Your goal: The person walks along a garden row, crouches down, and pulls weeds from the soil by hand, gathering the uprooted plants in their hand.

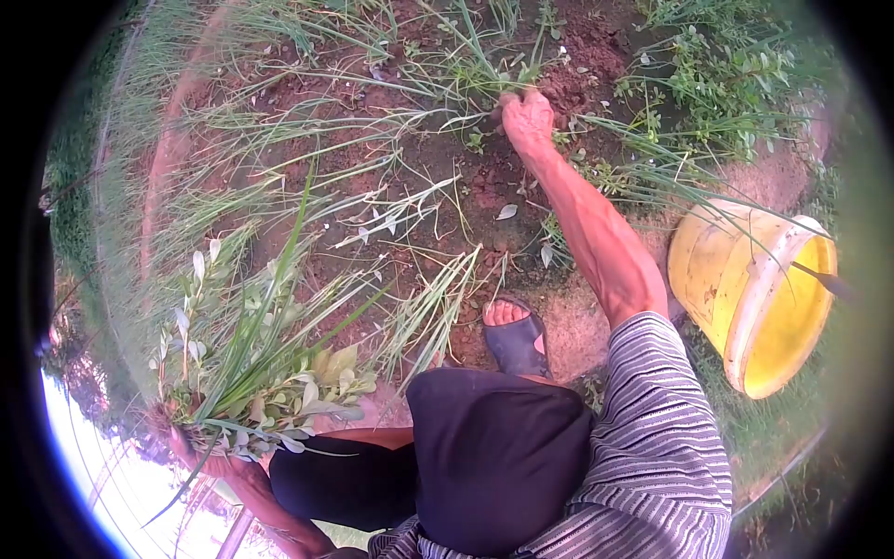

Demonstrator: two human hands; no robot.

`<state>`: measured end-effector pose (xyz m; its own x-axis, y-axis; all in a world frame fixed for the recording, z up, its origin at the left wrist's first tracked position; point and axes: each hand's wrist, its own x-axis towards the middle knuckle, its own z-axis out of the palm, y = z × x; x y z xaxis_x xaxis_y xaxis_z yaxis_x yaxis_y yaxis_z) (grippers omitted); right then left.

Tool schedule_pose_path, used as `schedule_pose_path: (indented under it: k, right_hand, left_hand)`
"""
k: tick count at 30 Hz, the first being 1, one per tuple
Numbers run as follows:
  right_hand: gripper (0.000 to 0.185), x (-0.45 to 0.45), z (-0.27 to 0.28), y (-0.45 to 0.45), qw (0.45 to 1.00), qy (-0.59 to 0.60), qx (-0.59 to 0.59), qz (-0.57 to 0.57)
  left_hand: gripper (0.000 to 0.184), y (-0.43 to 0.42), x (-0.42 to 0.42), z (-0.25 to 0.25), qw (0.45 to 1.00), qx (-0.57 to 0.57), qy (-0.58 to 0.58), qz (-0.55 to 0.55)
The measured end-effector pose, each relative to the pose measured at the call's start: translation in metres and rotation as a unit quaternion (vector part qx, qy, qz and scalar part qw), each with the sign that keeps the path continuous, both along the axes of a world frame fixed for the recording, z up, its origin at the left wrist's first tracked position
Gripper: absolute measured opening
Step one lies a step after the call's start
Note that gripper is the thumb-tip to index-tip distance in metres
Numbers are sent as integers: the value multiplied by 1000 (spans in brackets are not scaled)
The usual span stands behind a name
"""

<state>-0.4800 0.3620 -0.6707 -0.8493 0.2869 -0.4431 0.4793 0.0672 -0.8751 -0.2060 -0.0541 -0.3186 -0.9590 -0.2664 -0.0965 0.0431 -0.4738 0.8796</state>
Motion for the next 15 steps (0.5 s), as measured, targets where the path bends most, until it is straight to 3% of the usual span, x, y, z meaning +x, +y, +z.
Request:
schedule_pose_path:
  k: [1,3,6,9,10,13,15]
  right_hand:
    - [32,3,-7,-2,999,-19,10,38]
    - [34,3,-17,-5,977,62,145,145]
    - [36,-12,-26,-16,899,201,309,237]
    - [36,-33,-17,-32,914,138,322,203]
    - [37,-35,-6,-36,923,90,320,197]
    - [39,-58,-23,-38,920,25,329,209]
    - [35,-62,-26,-44,907,69,357,212]
  left_hand:
    - [48,-4,2,-4,1000,-4,2,13]
    - [47,-8,4,-3,999,-33,-15,31]
    - [48,-14,13,-3,991,-82,-44,96]
    - [55,-14,15,-6,988,-54,-46,137]
    - [54,-6,15,-5,972,-105,-69,199]
    - [51,-19,18,-5,980,-108,-55,157]
    - [47,-20,19,-6,993,-25,-49,106]
